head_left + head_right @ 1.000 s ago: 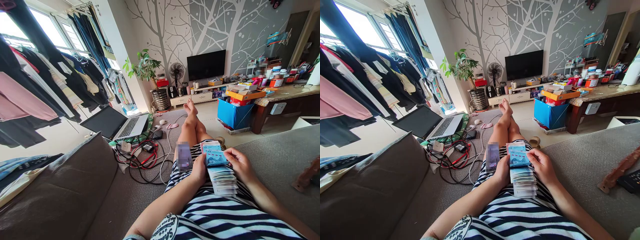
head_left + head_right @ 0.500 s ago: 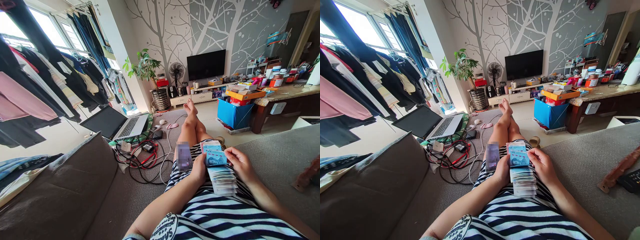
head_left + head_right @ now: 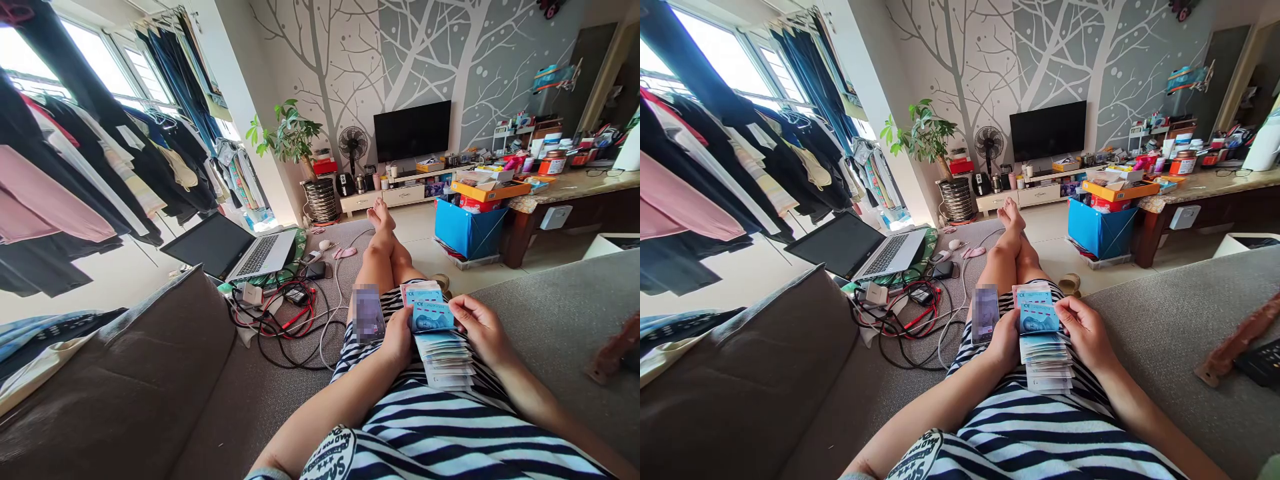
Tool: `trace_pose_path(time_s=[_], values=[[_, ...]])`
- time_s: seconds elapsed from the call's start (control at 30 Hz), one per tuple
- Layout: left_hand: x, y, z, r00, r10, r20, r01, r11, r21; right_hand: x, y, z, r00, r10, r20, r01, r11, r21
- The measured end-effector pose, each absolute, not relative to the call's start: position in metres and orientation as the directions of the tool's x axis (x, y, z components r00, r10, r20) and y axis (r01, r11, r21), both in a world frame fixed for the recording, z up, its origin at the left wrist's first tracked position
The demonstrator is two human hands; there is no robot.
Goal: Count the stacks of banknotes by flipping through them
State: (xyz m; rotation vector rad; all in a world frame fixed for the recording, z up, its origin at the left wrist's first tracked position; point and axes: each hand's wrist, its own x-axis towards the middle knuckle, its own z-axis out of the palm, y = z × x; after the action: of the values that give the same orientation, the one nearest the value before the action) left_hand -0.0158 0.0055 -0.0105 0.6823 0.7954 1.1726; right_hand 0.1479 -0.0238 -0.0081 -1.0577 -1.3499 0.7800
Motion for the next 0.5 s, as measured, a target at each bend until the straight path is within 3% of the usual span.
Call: trace_pose_path(time_s=[0.2,0.4,0.5], values=[[-0.0163,0.0088,-0.015,0.206,0.965,-0.164,-0.529,0.251,0.81,0.1469,-0.0264,-0.0044,0.115,0.916,0.384,0.13,0.37,-0.92],[-0.0162,0.009,-0.0148,0.246,0.954,-0.17,-0.57,0.284,0.771,0.1454,-0.027,-0.0027,0.041,0.924,0.381,0.017,0.381,-0.925],[-0.0158,0.0092,-0.0156,0.237,0.956,-0.175,-0.587,0.284,0.758,0.1443,-0.024,-0.0027,0.066,0.936,0.345,0.085,0.339,-0.937]])
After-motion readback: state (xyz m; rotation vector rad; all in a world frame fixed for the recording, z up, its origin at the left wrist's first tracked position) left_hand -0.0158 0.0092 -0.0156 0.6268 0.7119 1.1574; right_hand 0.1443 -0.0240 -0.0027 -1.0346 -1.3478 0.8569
